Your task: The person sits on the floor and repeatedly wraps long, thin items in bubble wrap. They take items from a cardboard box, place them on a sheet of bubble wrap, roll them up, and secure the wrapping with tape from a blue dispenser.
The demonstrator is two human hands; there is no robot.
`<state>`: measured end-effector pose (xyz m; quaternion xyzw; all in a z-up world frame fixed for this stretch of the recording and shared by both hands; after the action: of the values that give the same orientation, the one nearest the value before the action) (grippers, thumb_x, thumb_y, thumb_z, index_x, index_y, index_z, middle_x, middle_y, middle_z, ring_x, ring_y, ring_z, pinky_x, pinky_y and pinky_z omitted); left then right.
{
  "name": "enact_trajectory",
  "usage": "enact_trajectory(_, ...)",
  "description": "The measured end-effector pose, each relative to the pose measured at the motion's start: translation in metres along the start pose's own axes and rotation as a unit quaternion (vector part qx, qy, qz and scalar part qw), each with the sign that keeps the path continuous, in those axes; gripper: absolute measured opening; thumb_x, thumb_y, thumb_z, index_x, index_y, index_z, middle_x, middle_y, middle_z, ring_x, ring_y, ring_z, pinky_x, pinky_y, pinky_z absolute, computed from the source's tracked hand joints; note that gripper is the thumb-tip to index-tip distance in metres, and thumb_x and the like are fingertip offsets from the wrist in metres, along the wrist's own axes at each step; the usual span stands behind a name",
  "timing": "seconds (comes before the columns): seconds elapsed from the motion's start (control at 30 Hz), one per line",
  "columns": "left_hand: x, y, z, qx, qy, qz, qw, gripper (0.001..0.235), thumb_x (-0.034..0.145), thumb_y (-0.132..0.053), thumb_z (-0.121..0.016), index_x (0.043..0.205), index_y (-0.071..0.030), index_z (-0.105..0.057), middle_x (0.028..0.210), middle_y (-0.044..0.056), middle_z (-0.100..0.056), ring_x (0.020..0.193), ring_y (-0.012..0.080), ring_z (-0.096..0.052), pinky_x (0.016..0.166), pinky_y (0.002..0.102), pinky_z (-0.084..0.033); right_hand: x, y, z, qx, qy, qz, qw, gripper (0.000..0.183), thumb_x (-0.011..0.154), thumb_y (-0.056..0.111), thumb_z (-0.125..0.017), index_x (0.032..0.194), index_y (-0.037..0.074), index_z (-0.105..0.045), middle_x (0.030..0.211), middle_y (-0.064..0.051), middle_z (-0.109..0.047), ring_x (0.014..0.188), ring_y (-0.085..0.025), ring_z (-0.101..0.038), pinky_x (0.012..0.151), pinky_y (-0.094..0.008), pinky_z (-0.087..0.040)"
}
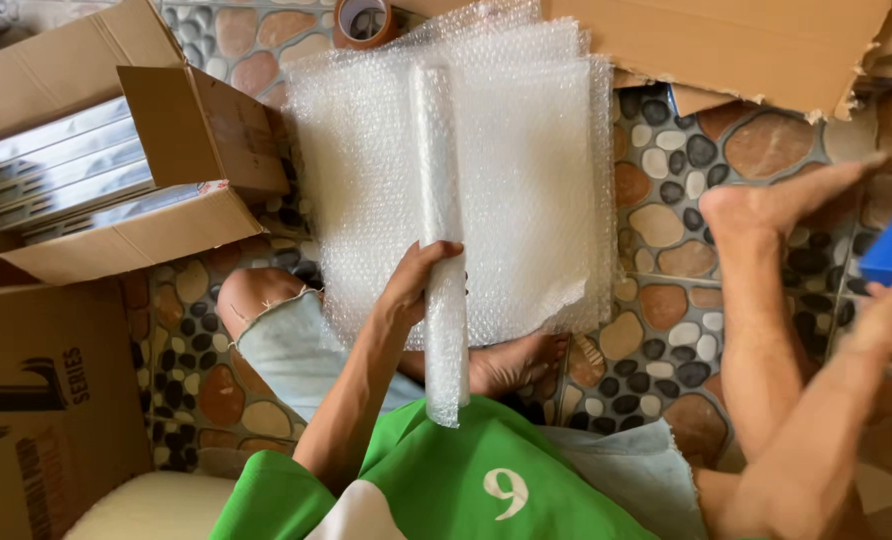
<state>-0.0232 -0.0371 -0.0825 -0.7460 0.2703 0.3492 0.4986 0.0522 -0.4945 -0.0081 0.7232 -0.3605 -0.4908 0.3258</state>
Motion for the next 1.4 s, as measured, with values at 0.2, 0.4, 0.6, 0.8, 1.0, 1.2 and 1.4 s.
enact_trajectory(0.2,0.029,0.039,0.015,-0.019,0.025,0.017,0.999,0.062,0.073,-0.024,-0.089,0.124,-0.002,-0.062,0.094,0.016,-0.071,0.08,0.0323,-0.074,0.071,0.05,-0.065,0.053,0.03,0.132,-0.513,0.063,0.537,0.667,0.036,0.085,0.031,-0.11,0.09,0.017,-0.077,0.08,-0.004,-0.07,0.072,-0.024,-0.074,0.062,-0.027,-0.056)
enact_trajectory(0.4,0.041,0.068,0.02,-0.015,0.049,0.039,0.998,0.068,0.072,-0.027,-0.092,0.129,-0.003,-0.062,0.1,0.019,-0.072,0.087,0.0337,-0.072,0.077,0.052,-0.063,0.018,-0.103,0.165,-0.502,0.143,0.462,0.717,0.059,0.061,0.032,-0.105,0.106,0.017,-0.07,0.093,-0.009,-0.07,0.085,-0.031,-0.072,0.074,-0.038,-0.057)
enact_trajectory(0.6,0.049,0.076,0.01,0.009,0.062,0.035,0.997,0.073,0.069,-0.028,-0.093,0.129,-0.003,-0.061,0.099,0.02,-0.07,0.088,0.0338,-0.072,0.075,0.054,-0.063,0.026,-0.095,0.151,-0.617,0.233,0.267,0.702,0.064,0.082,0.041,-0.091,0.136,0.019,-0.063,0.121,-0.018,-0.072,0.11,-0.039,-0.072,0.091,-0.05,-0.06)
enact_trajectory(0.8,0.043,0.081,-0.001,-0.043,0.078,0.029,0.996,0.069,0.068,-0.026,-0.094,0.126,-0.002,-0.064,0.096,0.021,-0.072,0.086,0.0342,-0.072,0.074,0.054,-0.063,0.054,-0.11,0.155,-0.506,0.282,0.181,0.794,0.022,0.102,0.021,-0.079,0.114,0.004,-0.077,0.101,-0.022,-0.073,0.086,-0.032,-0.078,0.06,-0.04,-0.067)
enact_trajectory(1.0,0.016,0.054,-0.019,-0.05,0.107,0.033,0.992,0.067,0.067,-0.022,-0.091,0.124,0.001,-0.063,0.093,0.019,-0.07,0.082,0.032,-0.072,0.068,0.051,-0.063,0.063,-0.118,0.206,-0.29,0.224,0.029,0.93,0.021,0.098,0.026,-0.078,0.108,0.01,-0.067,0.108,-0.011,-0.069,0.11,-0.037,-0.075,0.088,-0.059,-0.065)
enact_trajectory(1.2,0.021,0.039,-0.023,-0.013,0.112,0.008,0.994,0.071,0.068,-0.022,-0.093,0.128,0.001,-0.062,0.096,0.02,-0.069,0.086,0.0337,-0.07,0.071,0.053,-0.062,-0.004,-0.069,0.147,-0.733,0.181,0.165,0.635,0.021,0.086,0.044,-0.086,0.097,0.028,-0.078,0.059,0.005,-0.069,0.054,-0.012,-0.071,0.051,-0.03,-0.06)
enact_trajectory(1.4,-0.009,0.011,-0.035,0.02,0.13,-0.037,0.991,0.065,0.066,-0.019,-0.097,0.121,-0.002,-0.064,0.091,0.018,-0.069,0.08,0.0329,-0.073,0.068,0.05,-0.064,-0.242,-0.115,0.029,-0.393,0.57,0.031,0.721,0.02,0.094,0.01,-0.081,0.103,-0.002,-0.069,0.072,-0.014,-0.069,0.058,-0.013,-0.066,0.046,-0.027,-0.057)
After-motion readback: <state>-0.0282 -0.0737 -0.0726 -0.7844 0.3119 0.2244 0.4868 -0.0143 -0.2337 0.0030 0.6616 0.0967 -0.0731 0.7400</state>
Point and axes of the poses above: each hand's wrist, its own x-axis towards the middle knuckle, its own z-axis out of the back of the hand, y = z × x, the point moved 10 cm from there along x, towards the middle knuckle
